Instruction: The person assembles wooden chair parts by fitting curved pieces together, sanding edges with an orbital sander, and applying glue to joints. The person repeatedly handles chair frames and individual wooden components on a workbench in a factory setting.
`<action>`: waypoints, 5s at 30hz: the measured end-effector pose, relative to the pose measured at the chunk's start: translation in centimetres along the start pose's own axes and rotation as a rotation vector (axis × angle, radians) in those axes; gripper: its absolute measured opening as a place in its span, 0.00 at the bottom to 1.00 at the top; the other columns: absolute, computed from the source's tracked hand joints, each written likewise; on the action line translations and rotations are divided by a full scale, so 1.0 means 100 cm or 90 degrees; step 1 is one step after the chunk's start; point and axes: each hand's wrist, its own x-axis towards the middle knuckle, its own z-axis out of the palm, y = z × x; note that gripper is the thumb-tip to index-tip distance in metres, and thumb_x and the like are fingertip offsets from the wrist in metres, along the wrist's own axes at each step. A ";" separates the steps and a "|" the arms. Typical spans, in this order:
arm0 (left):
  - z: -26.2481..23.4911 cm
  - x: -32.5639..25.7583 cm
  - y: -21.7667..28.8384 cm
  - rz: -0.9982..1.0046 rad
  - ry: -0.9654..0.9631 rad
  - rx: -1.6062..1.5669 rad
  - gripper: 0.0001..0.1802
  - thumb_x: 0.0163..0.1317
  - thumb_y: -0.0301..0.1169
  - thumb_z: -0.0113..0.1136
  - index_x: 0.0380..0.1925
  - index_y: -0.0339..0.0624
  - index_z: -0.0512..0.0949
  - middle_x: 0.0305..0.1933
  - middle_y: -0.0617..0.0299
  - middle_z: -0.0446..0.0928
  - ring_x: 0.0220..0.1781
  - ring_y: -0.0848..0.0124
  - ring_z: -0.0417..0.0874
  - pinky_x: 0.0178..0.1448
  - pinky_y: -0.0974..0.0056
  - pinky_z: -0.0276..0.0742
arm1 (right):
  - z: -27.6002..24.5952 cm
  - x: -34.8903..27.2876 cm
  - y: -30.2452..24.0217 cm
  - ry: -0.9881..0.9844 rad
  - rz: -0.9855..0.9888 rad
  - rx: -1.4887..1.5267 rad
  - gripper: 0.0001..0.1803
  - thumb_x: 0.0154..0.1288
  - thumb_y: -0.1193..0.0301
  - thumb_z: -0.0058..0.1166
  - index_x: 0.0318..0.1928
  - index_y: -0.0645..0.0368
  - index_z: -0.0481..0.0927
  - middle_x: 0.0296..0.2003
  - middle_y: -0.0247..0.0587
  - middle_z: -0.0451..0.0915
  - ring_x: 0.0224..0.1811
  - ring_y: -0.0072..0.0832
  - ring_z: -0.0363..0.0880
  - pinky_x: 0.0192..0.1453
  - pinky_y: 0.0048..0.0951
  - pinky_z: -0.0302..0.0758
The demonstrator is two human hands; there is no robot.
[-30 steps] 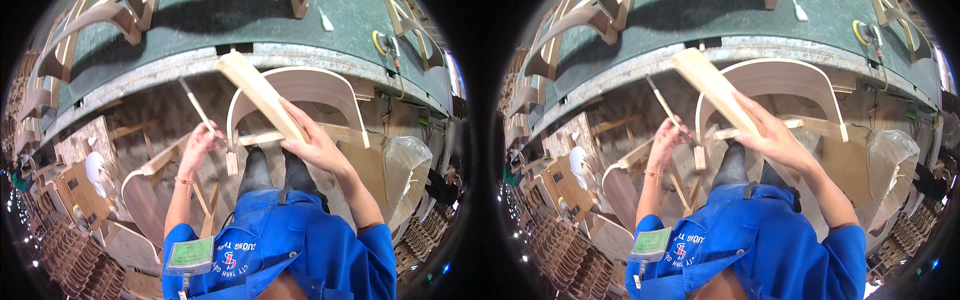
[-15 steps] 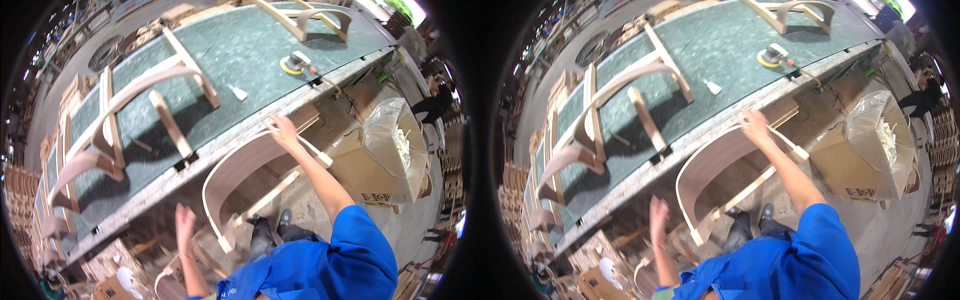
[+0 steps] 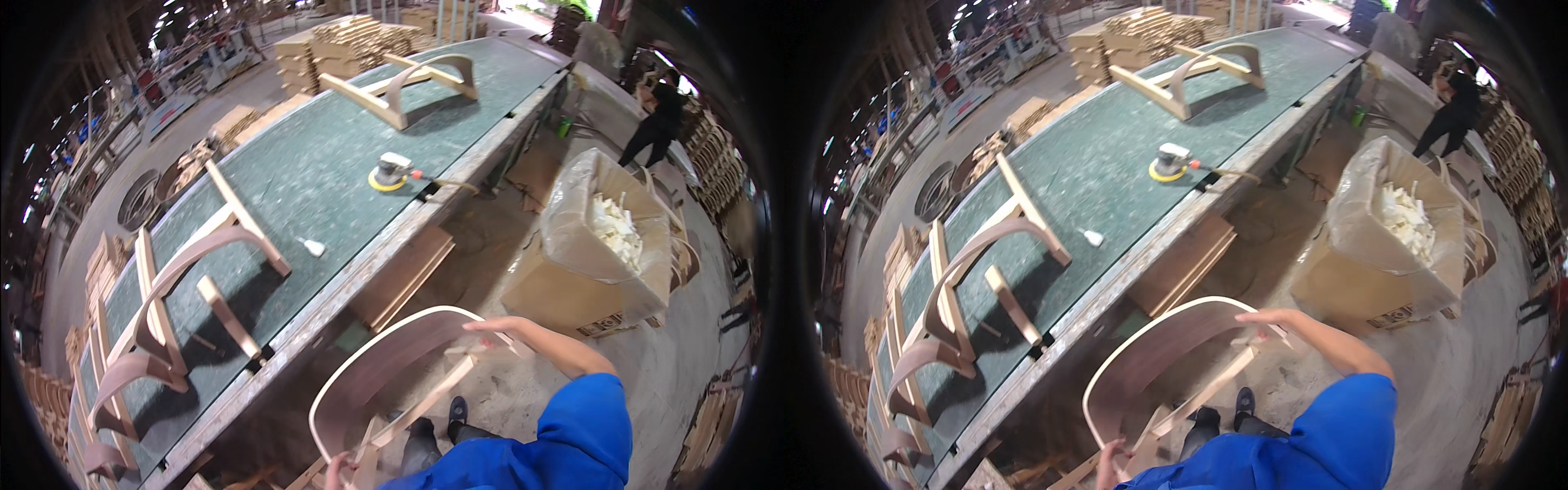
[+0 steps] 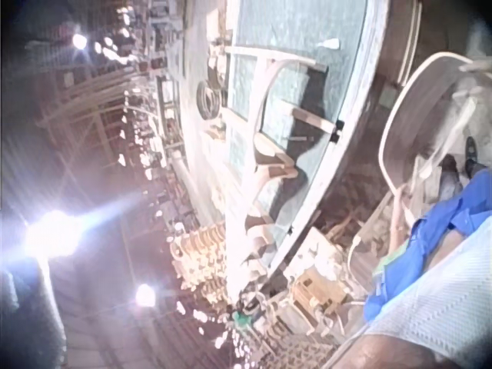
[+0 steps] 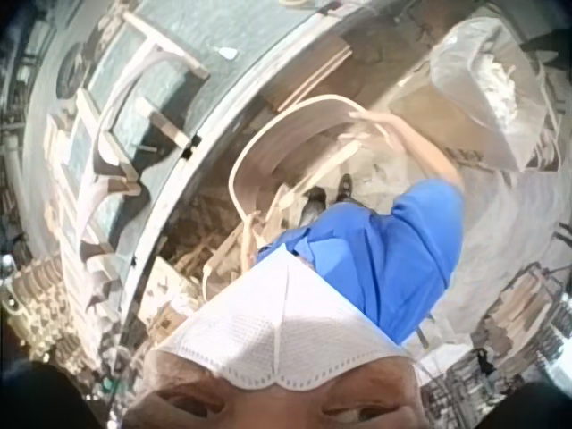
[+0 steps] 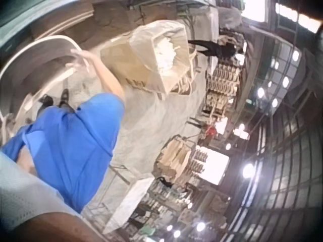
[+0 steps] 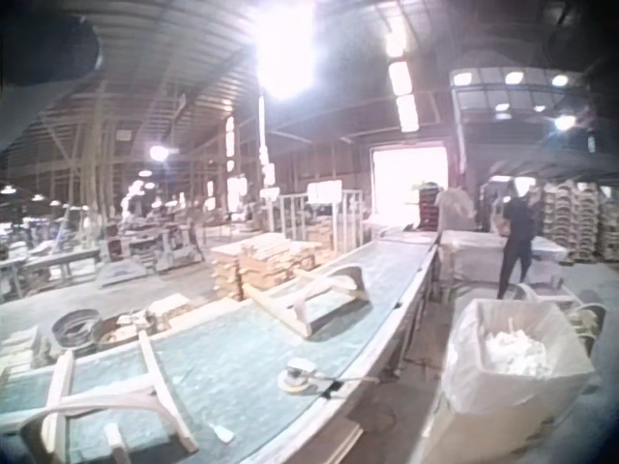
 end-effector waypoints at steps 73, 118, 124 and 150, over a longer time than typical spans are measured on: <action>0.143 0.374 0.325 0.275 0.641 0.087 0.30 0.55 0.40 0.68 0.58 0.46 0.72 0.45 0.59 0.81 0.51 0.63 0.81 0.57 0.61 0.74 | -0.249 0.215 -0.409 0.432 -0.678 -0.558 0.42 0.48 0.73 0.66 0.67 0.54 0.64 0.58 0.53 0.72 0.61 0.50 0.69 0.66 0.42 0.64; 0.028 0.095 0.478 0.749 0.172 -0.643 0.52 0.62 0.71 0.39 0.68 0.34 0.56 0.62 0.38 0.68 0.56 0.54 0.78 0.52 0.51 0.84 | -0.080 0.154 -0.417 0.170 -0.708 -0.361 0.39 0.50 0.75 0.63 0.65 0.61 0.67 0.61 0.50 0.71 0.64 0.42 0.69 0.70 0.37 0.60; 0.030 0.104 0.471 0.743 0.203 -0.599 0.53 0.61 0.72 0.40 0.68 0.34 0.57 0.63 0.37 0.67 0.57 0.54 0.78 0.53 0.51 0.83 | 0.043 -0.031 -0.489 -0.225 -1.054 -0.340 0.38 0.46 0.79 0.64 0.63 0.55 0.73 0.49 0.44 0.71 0.52 0.39 0.74 0.58 0.36 0.71; 0.075 0.112 0.465 0.712 0.354 -0.555 0.50 0.63 0.71 0.36 0.64 0.35 0.65 0.58 0.39 0.73 0.55 0.59 0.81 0.51 0.59 0.84 | 0.117 -0.134 -0.497 -0.471 -1.159 -0.761 0.41 0.44 0.75 0.68 0.62 0.27 0.74 0.45 0.57 0.68 0.44 0.53 0.78 0.39 0.41 0.83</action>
